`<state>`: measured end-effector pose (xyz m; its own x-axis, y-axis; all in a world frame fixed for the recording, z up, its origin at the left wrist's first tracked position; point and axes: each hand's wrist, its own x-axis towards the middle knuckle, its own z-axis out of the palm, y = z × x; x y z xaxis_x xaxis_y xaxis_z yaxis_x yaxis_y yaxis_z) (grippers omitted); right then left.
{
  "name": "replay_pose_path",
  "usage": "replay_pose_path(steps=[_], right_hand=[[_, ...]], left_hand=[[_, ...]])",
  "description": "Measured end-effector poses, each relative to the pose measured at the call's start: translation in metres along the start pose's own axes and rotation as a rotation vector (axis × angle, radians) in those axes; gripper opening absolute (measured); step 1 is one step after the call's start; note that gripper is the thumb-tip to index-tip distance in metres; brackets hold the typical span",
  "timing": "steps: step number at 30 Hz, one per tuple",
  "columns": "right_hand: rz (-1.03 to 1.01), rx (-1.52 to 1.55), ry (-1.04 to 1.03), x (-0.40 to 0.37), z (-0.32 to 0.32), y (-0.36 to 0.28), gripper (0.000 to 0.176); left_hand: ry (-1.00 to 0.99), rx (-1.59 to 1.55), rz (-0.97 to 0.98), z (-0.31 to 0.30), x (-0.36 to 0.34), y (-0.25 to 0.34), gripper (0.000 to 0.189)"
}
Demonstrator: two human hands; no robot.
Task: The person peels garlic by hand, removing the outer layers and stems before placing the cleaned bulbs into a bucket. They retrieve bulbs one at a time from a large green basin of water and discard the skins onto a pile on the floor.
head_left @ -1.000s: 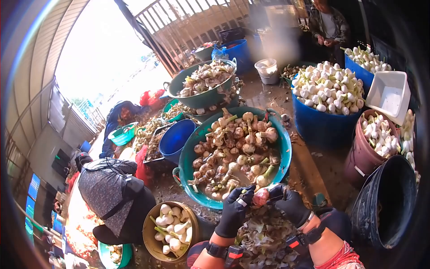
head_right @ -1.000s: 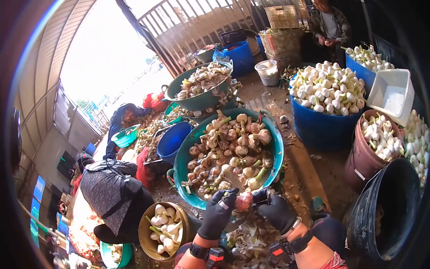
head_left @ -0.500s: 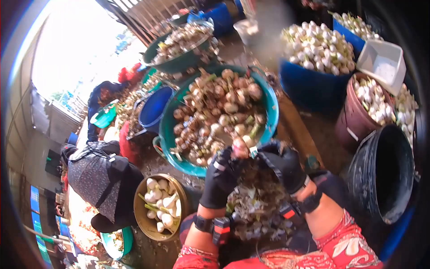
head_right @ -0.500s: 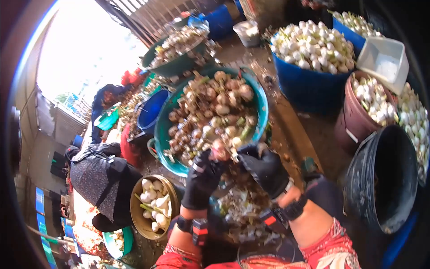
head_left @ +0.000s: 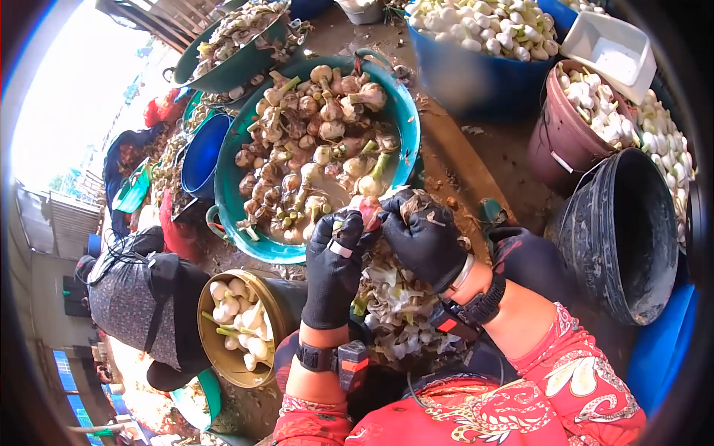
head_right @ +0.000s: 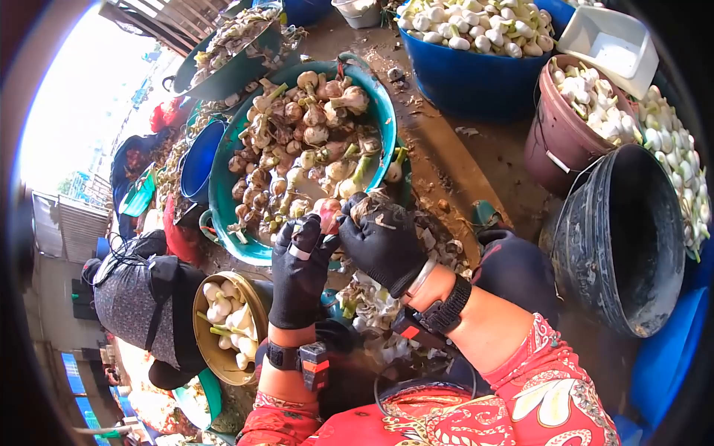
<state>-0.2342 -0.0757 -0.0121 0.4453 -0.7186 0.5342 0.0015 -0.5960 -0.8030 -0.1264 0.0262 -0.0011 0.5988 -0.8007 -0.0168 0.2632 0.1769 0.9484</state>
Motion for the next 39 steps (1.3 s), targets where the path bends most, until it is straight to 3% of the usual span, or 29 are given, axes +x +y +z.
replay_pose_path(steps=[1, 3, 4, 5, 7, 9, 10, 11, 12, 13, 15, 17, 18, 19, 20, 21, 23, 24, 27, 28, 29, 30, 33, 35, 37, 38, 39], right_hand=[[0.004, -0.001, -0.001, 0.000, 0.000, 0.004, 0.010], [0.247, 0.030, -0.023, 0.000, 0.001, 0.023, 0.004], [0.515, 0.079, -0.124, 0.005, -0.002, 0.032, 0.005], [0.518, 0.079, -0.124, 0.003, -0.005, 0.034, 0.005], [0.491, 0.345, -0.165, 0.005, -0.006, 0.031, 0.005], [0.469, 0.389, -0.156, 0.002, -0.006, 0.014, 0.014], [0.531, 0.371, -0.233, 0.000, -0.007, 0.010, 0.015], [0.593, 0.350, -0.309, 0.001, -0.010, 0.002, 0.016], [0.419, 0.121, -0.247, 0.003, -0.014, -0.011, 0.016], [0.423, 0.115, -0.241, 0.001, -0.011, -0.011, 0.016], [0.253, 0.029, -0.079, -0.001, -0.005, -0.006, 0.018], [0.247, 0.117, -0.047, 0.001, -0.005, 0.000, 0.018], [0.189, 0.033, 0.012, 0.002, -0.007, 0.004, 0.016], [0.132, -0.050, 0.070, 0.003, -0.008, 0.011, 0.014], [0.386, -0.069, -0.024, 0.009, -0.010, 0.025, 0.010], [0.384, -0.068, -0.025, 0.009, -0.015, 0.036, 0.010], [0.483, -0.009, -0.102, 0.018, -0.022, 0.033, 0.006], [0.579, 0.342, -0.117, 0.011, -0.022, 0.024, 0.004], [0.623, 0.548, -0.299, 0.001, -0.020, 0.009, 0.011], [0.855, 0.762, -0.306, 0.007, -0.025, -0.005, 0.012], [0.858, 0.761, -0.298, 0.009, -0.026, -0.008, 0.012], [0.892, 0.824, -0.278, 0.010, -0.027, -0.009, 0.011], [0.895, 0.886, -0.236, 0.011, -0.027, -0.008, 0.011], [0.714, 0.786, -0.242, 0.012, -0.032, -0.002, 0.010], [0.763, 0.807, -0.210, 0.015, -0.036, 0.001, 0.011], [0.771, 0.826, -0.145, 0.016, -0.041, 0.008, 0.012], [0.779, 0.846, -0.079, 0.018, -0.045, 0.013, 0.012]], left_hand=[[-0.034, 0.187, 0.099, 0.000, -0.002, -0.001, 0.023], [0.003, 0.018, 0.026, 0.002, -0.002, 0.001, 0.016], [-0.015, -0.171, -0.039, 0.008, -0.004, 0.009, 0.017], [-0.034, -0.360, -0.100, 0.010, -0.004, 0.013, 0.019], [-0.034, -0.397, -0.135, 0.002, 0.000, 0.012, 0.021], [-0.025, -0.435, -0.133, 0.004, -0.001, 0.012, 0.019], [-0.151, 0.262, 0.309, -0.005, -0.001, -0.009, 0.017], [-0.154, 0.257, 0.305, -0.002, -0.004, -0.005, 0.017], [-0.149, 0.614, 0.383, 0.003, -0.007, 0.002, 0.016], [-0.142, 0.971, 0.458, 0.006, -0.009, 0.005, 0.015], [-0.091, 1.047, 0.486, 0.008, -0.008, -0.008, 0.013], [-0.115, 0.689, 0.381, 0.009, -0.008, -0.009, 0.012], [-0.132, 0.900, 0.479, 0.003, -0.006, -0.012, 0.014], [-0.132, 0.899, 0.481, 0.008, -0.005, -0.006, 0.014], [-0.082, 0.226, 0.158, 0.016, -0.005, 0.003, 0.014], [-0.027, -0.444, -0.167, 0.020, -0.006, 0.009, 0.015], [-0.038, -0.450, -0.164, 0.015, -0.003, 0.008, 0.015], [-0.021, -0.447, -0.166, 0.016, -0.003, 0.008, 0.015], [-0.044, -0.410, -0.126, 0.015, -0.007, -0.002, 0.011], [-0.043, -0.078, -0.016, 0.015, -0.008, -0.007, 0.011], [-0.046, 0.253, 0.096, 0.016, -0.007, -0.010, 0.013], [-0.057, -0.028, -0.001, 0.018, -0.010, -0.011, 0.017], [-0.063, -0.092, -0.051, 0.018, -0.011, -0.009, 0.017], [-0.046, -0.227, -0.110, 0.020, -0.008, -0.003, 0.016], [-0.014, -0.508, -0.226, 0.024, -0.005, 0.004, 0.022], [-0.035, -0.518, -0.228, 0.026, -0.004, 0.008, 0.034], [-0.035, -0.518, -0.229, 0.021, -0.004, 0.009, 0.034]])
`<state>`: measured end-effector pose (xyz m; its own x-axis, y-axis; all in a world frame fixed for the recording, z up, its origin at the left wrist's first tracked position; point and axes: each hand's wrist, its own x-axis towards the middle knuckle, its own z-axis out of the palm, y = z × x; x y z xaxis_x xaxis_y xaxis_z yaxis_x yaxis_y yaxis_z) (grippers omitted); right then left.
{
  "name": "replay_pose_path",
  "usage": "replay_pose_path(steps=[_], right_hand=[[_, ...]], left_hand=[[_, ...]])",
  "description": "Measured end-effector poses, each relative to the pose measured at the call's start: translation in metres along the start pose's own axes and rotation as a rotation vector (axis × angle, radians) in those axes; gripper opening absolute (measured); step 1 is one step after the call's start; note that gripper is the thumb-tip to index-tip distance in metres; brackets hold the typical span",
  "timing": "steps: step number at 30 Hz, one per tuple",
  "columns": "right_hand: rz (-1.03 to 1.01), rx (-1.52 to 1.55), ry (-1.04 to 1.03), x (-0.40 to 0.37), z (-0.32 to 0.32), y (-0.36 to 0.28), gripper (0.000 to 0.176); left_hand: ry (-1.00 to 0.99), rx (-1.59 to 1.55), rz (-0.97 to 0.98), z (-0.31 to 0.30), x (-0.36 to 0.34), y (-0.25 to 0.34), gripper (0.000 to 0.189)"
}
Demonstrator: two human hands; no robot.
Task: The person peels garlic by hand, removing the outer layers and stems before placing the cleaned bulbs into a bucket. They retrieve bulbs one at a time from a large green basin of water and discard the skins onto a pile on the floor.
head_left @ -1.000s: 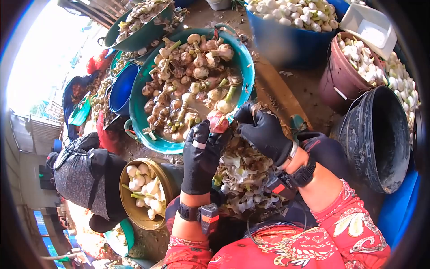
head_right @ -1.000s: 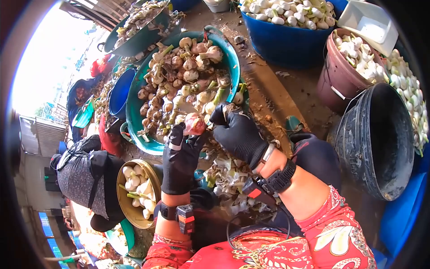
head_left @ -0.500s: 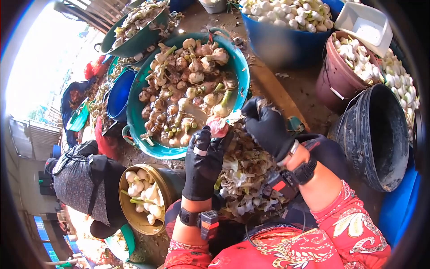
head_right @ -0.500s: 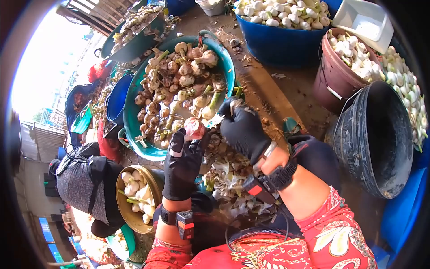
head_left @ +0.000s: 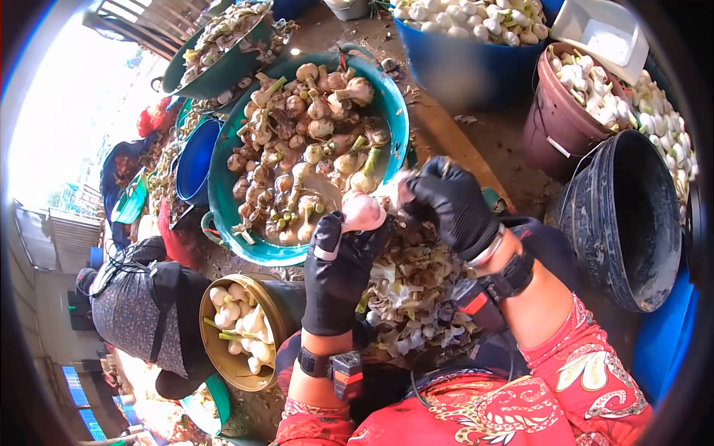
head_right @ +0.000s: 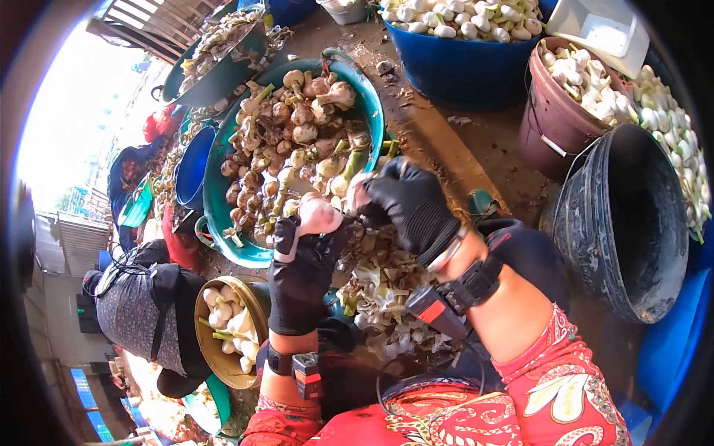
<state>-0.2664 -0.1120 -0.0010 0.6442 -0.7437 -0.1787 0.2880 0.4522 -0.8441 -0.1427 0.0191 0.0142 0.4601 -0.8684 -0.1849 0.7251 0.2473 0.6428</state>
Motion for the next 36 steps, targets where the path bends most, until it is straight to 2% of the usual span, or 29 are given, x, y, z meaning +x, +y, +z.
replay_pose_path(steps=[2, 4, 5, 6, 7, 8, 9, 10, 12, 13, 14, 16, 17, 18, 20, 21, 22, 24, 25, 28, 29, 30, 31, 32, 33, 34, 35, 36], right_hand=[[0.010, 0.033, 0.071, 0.004, -0.006, -0.005, 0.012], [0.028, -0.159, 0.154, 0.015, -0.015, 0.003, 0.010], [-0.050, -0.500, 0.092, 0.016, -0.012, 0.008, 0.007], [-0.051, -0.497, 0.092, 0.014, -0.013, 0.015, 0.007], [-0.178, -0.692, -0.131, 0.009, -0.010, 0.018, 0.007], [-0.304, -0.879, -0.358, 0.006, -0.008, 0.019, 0.009], [-0.026, -0.838, -0.319, 0.003, -0.008, 0.015, 0.011], [-0.027, -0.839, -0.319, 0.002, -0.004, 0.011, 0.011], [0.113, -0.339, -0.262, 0.001, 0.002, 0.005, 0.015], [0.167, -0.261, -0.303, 0.002, 0.005, 0.002, 0.022], [0.168, -0.259, -0.300, 0.000, 0.009, 0.004, 0.022], [0.046, -0.089, -0.306, -0.007, 0.015, 0.010, 0.030], [0.055, -0.152, -0.286, -0.007, 0.018, 0.007, 0.033], [0.053, -0.154, -0.283, -0.002, 0.014, 0.015, 0.033], [-0.046, 0.092, -0.340, 0.011, 0.004, 0.035, 0.033], [-0.030, 0.130, -0.336, 0.011, -0.001, 0.037, 0.032], [-0.032, 0.130, -0.337, 0.010, -0.001, 0.034, 0.032], [0.151, 0.059, -0.328, 0.006, 0.001, 0.028, 0.031], [0.182, -0.019, -0.352, 0.007, 0.000, 0.031, 0.029], [0.094, -0.075, -0.402, -0.003, 0.002, 0.017, 0.026], [0.202, -0.007, -0.288, -0.004, 0.004, 0.011, 0.022], [0.322, 0.058, -0.166, -0.006, 0.005, 0.007, 0.019], [0.268, -0.065, -0.029, -0.007, 0.003, 0.008, 0.019], [0.267, -0.066, -0.023, -0.006, -0.001, 0.009, 0.019], [0.259, -0.060, -0.036, -0.004, -0.006, 0.011, 0.018], [0.254, -0.053, -0.053, -0.003, -0.008, 0.013, 0.016], [0.286, -0.125, -0.148, -0.009, -0.005, 0.001, 0.017], [0.043, 0.311, -0.142, 0.002, -0.008, 0.039, 0.019]], left_hand=[[-0.021, 0.019, -0.010, -0.010, -0.001, 0.005, 0.040], [0.011, 0.006, -0.022, -0.013, 0.000, 0.005, 0.042], [-0.005, -0.003, -0.022, -0.013, 0.000, 0.007, 0.039], [-0.022, -0.012, -0.023, -0.014, 0.000, 0.008, 0.035], [-0.022, -0.010, -0.022, -0.017, 0.001, 0.007, 0.035], [-0.109, 0.502, 0.245, -0.023, 0.001, 0.006, 0.029], [-0.195, 1.013, 0.511, -0.026, 0.000, 0.006, 0.023], [-0.196, 1.012, 0.511, -0.023, -0.002, 0.007, 0.023], [0.066, 0.483, 0.182, -0.012, -0.005, 0.009, 0.017], [0.017, 0.604, 0.217, -0.016, -0.002, 0.010, 0.013], [0.016, 0.606, 0.213, -0.018, -0.001, 0.009, 0.013], [-0.109, 0.943, 0.444, -0.017, 0.001, 0.007, 0.015], [-0.125, 0.827, 0.364, -0.015, -0.001, 0.007, 0.026], [-0.128, 0.826, 0.363, -0.012, -0.001, 0.005, 0.026], [-0.095, 0.632, 0.315, -0.004, -0.001, -0.001, 0.042], [-0.123, 0.574, 0.311, -0.001, 0.001, -0.002, 0.059], [-0.123, 0.575, 0.313, 0.005, 0.000, -0.002, 0.059], [-0.154, 0.527, 0.134, 0.016, -0.003, -0.002, 0.066], [-0.152, 0.603, 0.194, 0.013, -0.002, -0.005, 0.071], [-0.088, 0.834, 0.317, 0.004, 0.000, 0.004, 0.045], [-0.038, 0.713, 0.296, 0.002, 0.004, 0.004, 0.037], [-0.004, 0.596, 0.205, -0.007, 0.007, 0.010, 0.038], [-0.031, 0.686, 0.289, -0.007, 0.014, 0.014, 0.039], [-0.062, 0.771, 0.357, -0.005, 0.019, 0.013, 0.041], [-0.030, 0.606, 0.253, -0.003, 0.018, 0.006, 0.042], [0.006, 0.442, 0.150, 0.034, 0.012, 0.006, 0.044], [-0.288, 0.372, 0.054, 0.063, 0.004, 0.006, 0.052], [-0.316, 0.733, 0.201, 0.064, -0.002, -0.004, 0.062]])
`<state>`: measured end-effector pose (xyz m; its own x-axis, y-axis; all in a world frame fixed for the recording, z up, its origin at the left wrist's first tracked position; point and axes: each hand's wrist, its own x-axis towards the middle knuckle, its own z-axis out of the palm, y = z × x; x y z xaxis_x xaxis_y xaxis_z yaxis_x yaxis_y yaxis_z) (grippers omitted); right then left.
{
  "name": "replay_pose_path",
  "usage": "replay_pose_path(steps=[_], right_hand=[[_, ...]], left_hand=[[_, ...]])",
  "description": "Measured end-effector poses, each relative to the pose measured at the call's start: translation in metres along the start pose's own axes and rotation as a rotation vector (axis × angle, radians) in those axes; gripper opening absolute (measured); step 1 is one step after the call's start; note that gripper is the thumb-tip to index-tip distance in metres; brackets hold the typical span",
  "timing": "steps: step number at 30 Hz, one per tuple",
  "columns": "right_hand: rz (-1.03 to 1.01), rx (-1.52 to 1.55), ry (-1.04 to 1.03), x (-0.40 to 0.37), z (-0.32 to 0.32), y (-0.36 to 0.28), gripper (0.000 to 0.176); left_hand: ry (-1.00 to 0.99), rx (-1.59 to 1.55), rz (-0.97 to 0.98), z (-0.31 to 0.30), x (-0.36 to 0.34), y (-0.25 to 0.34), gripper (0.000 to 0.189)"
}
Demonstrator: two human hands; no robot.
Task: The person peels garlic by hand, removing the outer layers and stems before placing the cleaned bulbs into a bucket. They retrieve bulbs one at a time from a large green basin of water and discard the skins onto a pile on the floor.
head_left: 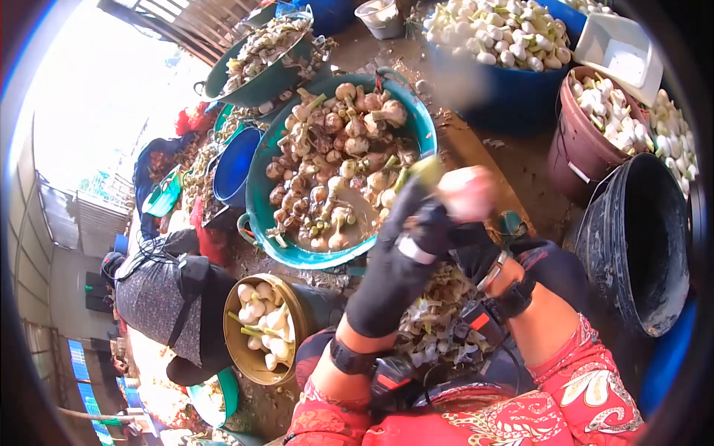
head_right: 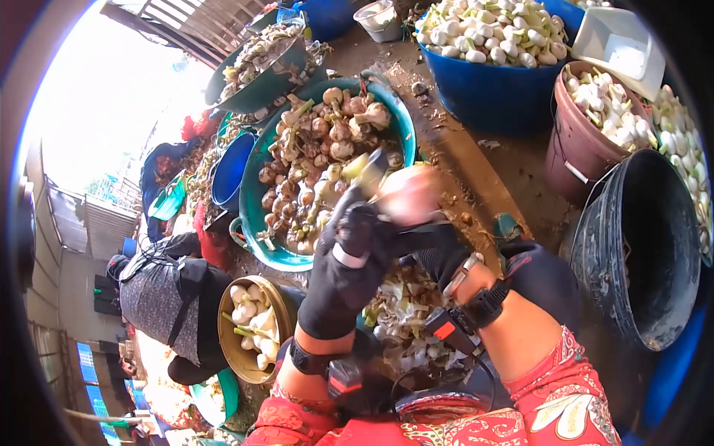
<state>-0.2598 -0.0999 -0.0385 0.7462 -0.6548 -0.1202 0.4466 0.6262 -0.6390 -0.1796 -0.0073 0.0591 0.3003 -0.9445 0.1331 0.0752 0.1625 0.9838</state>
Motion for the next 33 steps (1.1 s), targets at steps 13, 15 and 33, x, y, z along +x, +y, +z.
replay_pose_path(steps=[13, 15, 33], right_hand=[[0.144, -0.512, 0.076, 0.004, 0.015, -0.018, 0.010], [0.134, -0.641, 0.056, 0.005, 0.014, -0.017, 0.013], [-0.127, -0.519, -0.158, -0.006, 0.040, 0.032, 0.064]], left_hand=[[0.032, 1.626, -0.426, -0.216, 0.025, -0.085, 0.032], [0.030, 1.613, -0.565, -0.218, 0.028, -0.100, 0.032], [0.118, 0.704, 0.148, -0.086, -0.033, -0.037, 0.020]])
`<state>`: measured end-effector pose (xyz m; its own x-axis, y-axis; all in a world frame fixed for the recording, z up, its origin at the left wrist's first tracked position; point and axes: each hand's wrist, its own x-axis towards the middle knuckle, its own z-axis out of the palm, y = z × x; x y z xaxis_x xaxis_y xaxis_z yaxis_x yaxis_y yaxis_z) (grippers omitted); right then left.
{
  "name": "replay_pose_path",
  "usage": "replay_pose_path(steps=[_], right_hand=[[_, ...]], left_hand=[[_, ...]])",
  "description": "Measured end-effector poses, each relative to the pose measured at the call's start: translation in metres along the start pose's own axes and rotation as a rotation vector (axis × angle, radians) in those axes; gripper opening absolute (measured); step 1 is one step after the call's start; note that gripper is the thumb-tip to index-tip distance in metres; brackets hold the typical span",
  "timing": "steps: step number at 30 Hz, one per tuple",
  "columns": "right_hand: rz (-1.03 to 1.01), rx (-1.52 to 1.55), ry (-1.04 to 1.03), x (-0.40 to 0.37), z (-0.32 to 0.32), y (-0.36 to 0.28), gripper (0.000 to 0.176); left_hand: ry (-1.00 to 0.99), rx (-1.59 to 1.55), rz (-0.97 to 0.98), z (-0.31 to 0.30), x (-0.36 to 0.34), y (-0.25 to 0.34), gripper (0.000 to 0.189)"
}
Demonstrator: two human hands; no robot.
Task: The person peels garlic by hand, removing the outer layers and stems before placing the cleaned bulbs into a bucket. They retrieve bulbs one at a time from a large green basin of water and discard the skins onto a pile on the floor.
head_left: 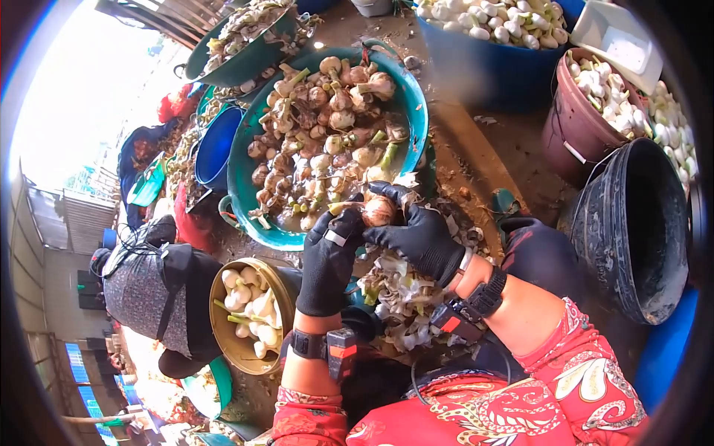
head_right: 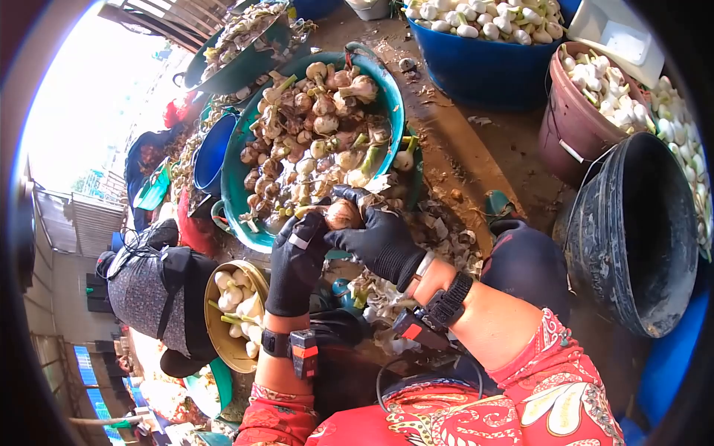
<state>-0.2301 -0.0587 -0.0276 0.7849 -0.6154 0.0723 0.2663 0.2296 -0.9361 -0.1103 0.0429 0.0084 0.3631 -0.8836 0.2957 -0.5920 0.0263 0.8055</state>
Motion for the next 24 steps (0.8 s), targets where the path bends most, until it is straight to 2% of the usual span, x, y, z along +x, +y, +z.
replay_pose_path(steps=[1, 2, 4, 5, 7, 9, 10, 11, 12, 13, 15, 16, 18, 19, 21, 22, 23, 24], right_hand=[[-0.108, -0.171, 0.036, -0.003, 0.000, -0.005, 0.063], [-0.372, -0.449, 0.083, -0.005, -0.003, -0.007, 0.061], [-0.398, -0.535, 0.093, -0.006, -0.005, -0.010, 0.061], [-0.427, -0.610, 0.109, -0.006, -0.006, -0.011, 0.062], [-0.415, -0.585, 0.113, -0.005, -0.008, 0.001, 0.063], [-0.246, -0.354, 0.132, -0.003, -0.008, 0.012, 0.061], [-0.243, -0.356, 0.133, -0.003, -0.008, 0.012, 0.061], [-0.141, -0.194, 0.121, -0.003, -0.007, 0.010, 0.058], [-0.039, -0.033, 0.109, -0.002, -0.007, 0.009, 0.056], [-0.039, -0.033, 0.110, -0.001, -0.007, 0.006, 0.056], [0.105, 0.187, 0.144, -0.003, -0.007, 0.000, 0.046], [0.104, 0.187, 0.147, -0.004, -0.008, -0.004, 0.046], [0.088, 0.113, 0.078, -0.004, -0.014, -0.011, 0.033], [0.088, 0.113, 0.082, -0.002, -0.022, -0.006, 0.033], [0.193, 0.298, -0.188, 0.002, -0.041, 0.011, 0.029], [0.447, 0.617, -0.158, 0.003, -0.038, 0.011, 0.029], [0.449, 0.620, -0.152, 0.001, -0.040, 0.007, 0.029], [0.604, 0.662, -0.204, -0.002, -0.045, 0.001, 0.030]], left_hand=[[0.025, -0.109, -0.053, 0.002, 0.000, 0.002, 0.021], [0.032, -0.118, -0.052, 0.006, 0.001, 0.002, 0.021], [0.150, -0.441, -0.269, 0.015, 0.003, 0.001, 0.022], [0.155, -0.448, -0.269, 0.015, 0.003, -0.001, 0.022], [0.080, -0.227, -0.173, 0.013, 0.005, -0.004, 0.022], [0.088, -0.323, -0.192, 0.012, 0.009, 0.002, 0.021], [0.085, -0.475, -0.331, 0.009, 0.011, 0.006, 0.020], [0.081, -0.626, -0.470, 0.008, 0.012, 0.008, 0.020], [0.080, -0.626, -0.470, 0.009, 0.013, 0.008, 0.020], [0.084, -0.611, -0.499, 0.009, 0.013, 0.007, 0.018], [0.085, -0.595, -0.529, 0.011, 0.011, 0.007, 0.017], [0.063, -0.603, -0.501, 0.011, 0.011, 0.008, 0.016], [0.038, -0.612, -0.472, 0.012, 0.010, 0.009, 0.015], [0.049, -0.493, -0.460, 0.014, 0.009, 0.009, 0.016], [0.055, -0.375, -0.448, 0.014, 0.008, 0.006, 0.018], [0.001, -0.030, -0.271, 0.012, 0.007, 0.002, 0.021], [-0.055, 0.311, -0.089, 0.012, 0.006, -0.002, 0.024], [-0.017, 0.215, 0.022, 0.019, 0.005, -0.004, 0.027]])
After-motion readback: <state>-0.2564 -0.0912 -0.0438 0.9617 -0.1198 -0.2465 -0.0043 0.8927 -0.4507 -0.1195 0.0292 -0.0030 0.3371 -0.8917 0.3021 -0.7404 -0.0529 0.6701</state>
